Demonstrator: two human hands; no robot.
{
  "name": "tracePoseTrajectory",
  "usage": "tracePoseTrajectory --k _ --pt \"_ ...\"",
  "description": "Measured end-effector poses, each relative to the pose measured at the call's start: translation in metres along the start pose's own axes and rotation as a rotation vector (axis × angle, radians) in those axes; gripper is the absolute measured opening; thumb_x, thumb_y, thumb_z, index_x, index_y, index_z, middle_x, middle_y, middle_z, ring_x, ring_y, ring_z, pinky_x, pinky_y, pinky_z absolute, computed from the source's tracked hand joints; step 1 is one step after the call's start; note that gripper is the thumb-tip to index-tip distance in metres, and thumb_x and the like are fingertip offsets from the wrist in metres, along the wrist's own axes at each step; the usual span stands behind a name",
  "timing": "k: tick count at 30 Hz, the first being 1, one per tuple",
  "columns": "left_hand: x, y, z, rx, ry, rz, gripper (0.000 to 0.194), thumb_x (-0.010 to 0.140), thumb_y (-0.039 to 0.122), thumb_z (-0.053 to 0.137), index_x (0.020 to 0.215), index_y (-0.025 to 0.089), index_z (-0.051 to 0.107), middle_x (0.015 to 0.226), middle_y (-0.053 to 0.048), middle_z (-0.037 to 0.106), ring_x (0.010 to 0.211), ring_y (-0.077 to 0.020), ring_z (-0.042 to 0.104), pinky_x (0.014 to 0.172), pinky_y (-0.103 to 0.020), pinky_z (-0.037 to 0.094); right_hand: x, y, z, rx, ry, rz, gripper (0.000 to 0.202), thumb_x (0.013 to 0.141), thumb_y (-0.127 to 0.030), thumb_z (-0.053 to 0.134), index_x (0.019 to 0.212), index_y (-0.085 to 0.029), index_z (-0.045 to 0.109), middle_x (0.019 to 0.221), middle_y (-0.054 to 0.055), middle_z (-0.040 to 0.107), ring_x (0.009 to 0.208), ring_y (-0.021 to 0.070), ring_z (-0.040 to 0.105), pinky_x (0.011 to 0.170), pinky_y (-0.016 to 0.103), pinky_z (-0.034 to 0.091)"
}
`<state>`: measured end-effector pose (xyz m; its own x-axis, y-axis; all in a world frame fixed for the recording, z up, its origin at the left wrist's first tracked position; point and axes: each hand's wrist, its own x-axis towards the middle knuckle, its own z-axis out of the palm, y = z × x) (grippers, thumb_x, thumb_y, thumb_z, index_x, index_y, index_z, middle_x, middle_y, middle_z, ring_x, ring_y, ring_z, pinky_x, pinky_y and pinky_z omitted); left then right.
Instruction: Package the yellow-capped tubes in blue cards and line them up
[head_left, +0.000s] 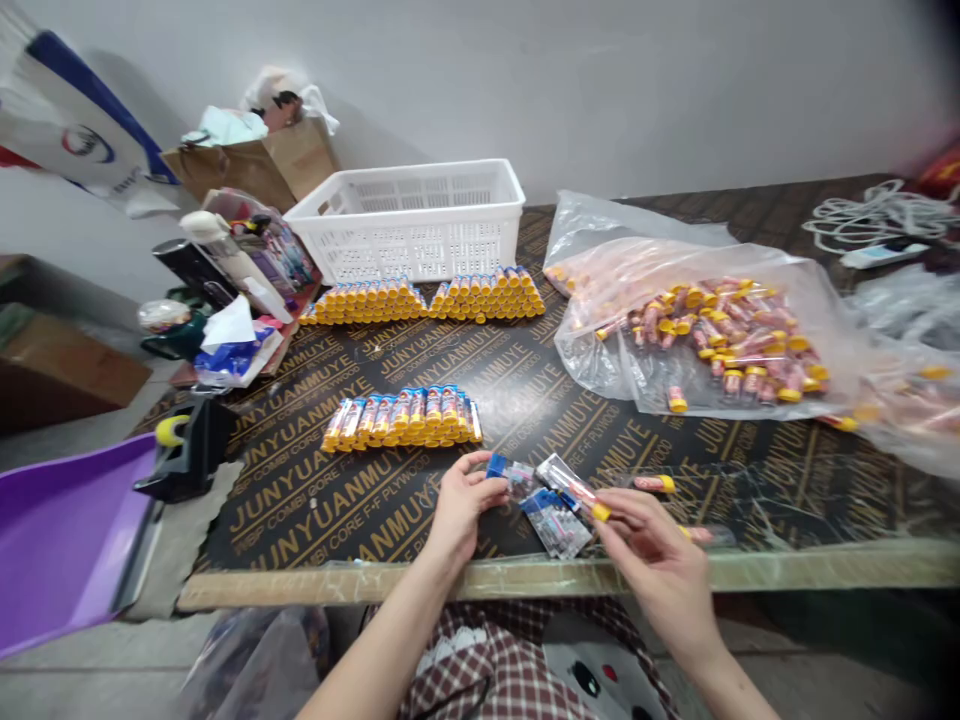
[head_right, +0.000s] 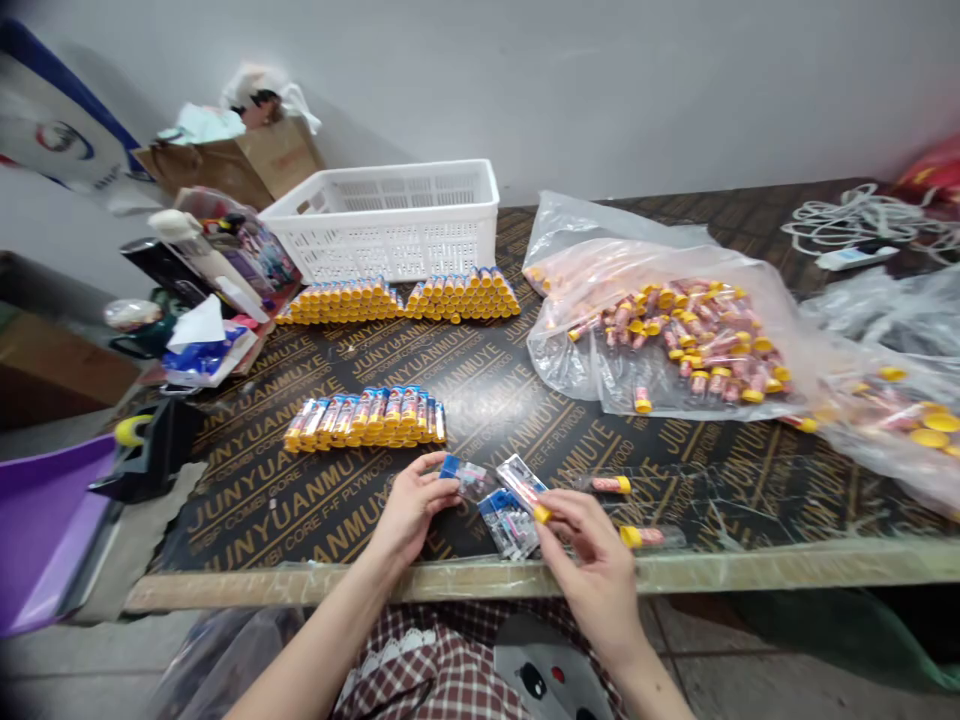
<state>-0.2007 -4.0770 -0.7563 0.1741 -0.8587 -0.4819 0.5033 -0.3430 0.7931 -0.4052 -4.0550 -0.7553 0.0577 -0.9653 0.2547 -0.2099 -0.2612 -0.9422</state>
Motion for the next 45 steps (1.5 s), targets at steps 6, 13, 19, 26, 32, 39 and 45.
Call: tracePoseTrajectory --k 6,13,19,26,32,39,45 --pt "0.001 0.002 -0.001 -0.129 0.058 -0.058 0.034 0.048 0.028 0.084 0.07 0.01 0.067 0.067 -0.003 0.068 0.056 -0.0098 0.061 0.056 -0.02 0.052 -0.013 -0.001 0.011 -0.062 -0.011 -0.044 0.023 0.084 -0.017 0.058 0.104 -0.026 0.062 0.108 0.006 0.056 0.097 0.0188 0.058 0.078 0.031 0.054" --pt "0.0 0.0 -0.003 -0.134 0.106 -0.028 0.035 0.047 0.037 0.084 0.062 0.01 0.067 0.059 -0.003 0.065 0.051 -0.009 0.058 0.051 -0.019 0.049 -0.012 -0.002 0.013 -0.183 -0.01 -0.171 0.028 0.083 -0.013 0.058 0.107 -0.026 0.061 0.107 0.006 0.059 0.1 0.0201 0.057 0.088 0.037 0.049" --pt "-0.001 -0.004 -0.003 -0.11 0.129 0.054 0.036 0.055 0.041 0.08 0.061 0.009 0.065 0.056 -0.002 0.062 0.051 -0.0088 0.055 0.05 -0.02 0.048 -0.013 -0.004 0.02 -0.225 -0.123 -0.233 0.028 0.083 -0.015 0.058 0.109 -0.026 0.062 0.109 0.005 0.059 0.1 0.0192 0.058 0.089 0.032 0.048" --pt "-0.014 -0.003 0.001 -0.242 -0.03 0.034 0.045 0.055 0.032 0.082 0.088 0.013 0.058 0.064 0.0 0.064 0.057 -0.011 0.059 0.057 -0.024 0.051 -0.006 -0.001 0.028 -0.263 -0.236 -0.215 0.025 0.086 -0.023 0.051 0.108 -0.029 0.062 0.11 0.006 0.061 0.097 0.0215 0.062 0.081 0.031 0.054" --pt "-0.026 0.0 0.001 -0.162 -0.173 -0.128 0.055 0.043 0.03 0.086 0.089 0.01 0.064 0.073 -0.007 0.068 0.058 -0.0137 0.062 0.056 -0.026 0.051 -0.001 0.011 0.029 -0.309 -0.197 -0.229 0.043 0.08 -0.029 0.059 0.122 -0.029 0.052 0.113 0.007 0.056 0.094 0.0243 0.062 0.084 0.04 0.054" --pt "-0.033 0.001 -0.002 0.003 -0.306 -0.199 0.039 0.057 0.044 0.077 0.071 0.009 0.067 0.062 -0.004 0.065 0.051 -0.0112 0.058 0.051 -0.022 0.047 0.005 0.002 0.032 -0.171 -0.402 -0.164 0.073 0.074 -0.013 0.055 0.14 -0.028 0.026 0.146 0.01 0.028 0.128 0.0297 0.04 0.101 0.05 0.042" --pt "-0.04 0.002 0.001 0.051 -0.383 -0.21 0.034 0.065 0.041 0.074 0.077 0.01 0.069 0.066 -0.004 0.066 0.054 -0.0107 0.058 0.052 -0.02 0.047 0.005 -0.006 0.034 -0.041 -0.489 -0.154 0.083 0.062 -0.005 0.051 0.138 -0.027 0.027 0.138 0.009 0.042 0.126 0.0269 0.044 0.105 0.044 0.04"
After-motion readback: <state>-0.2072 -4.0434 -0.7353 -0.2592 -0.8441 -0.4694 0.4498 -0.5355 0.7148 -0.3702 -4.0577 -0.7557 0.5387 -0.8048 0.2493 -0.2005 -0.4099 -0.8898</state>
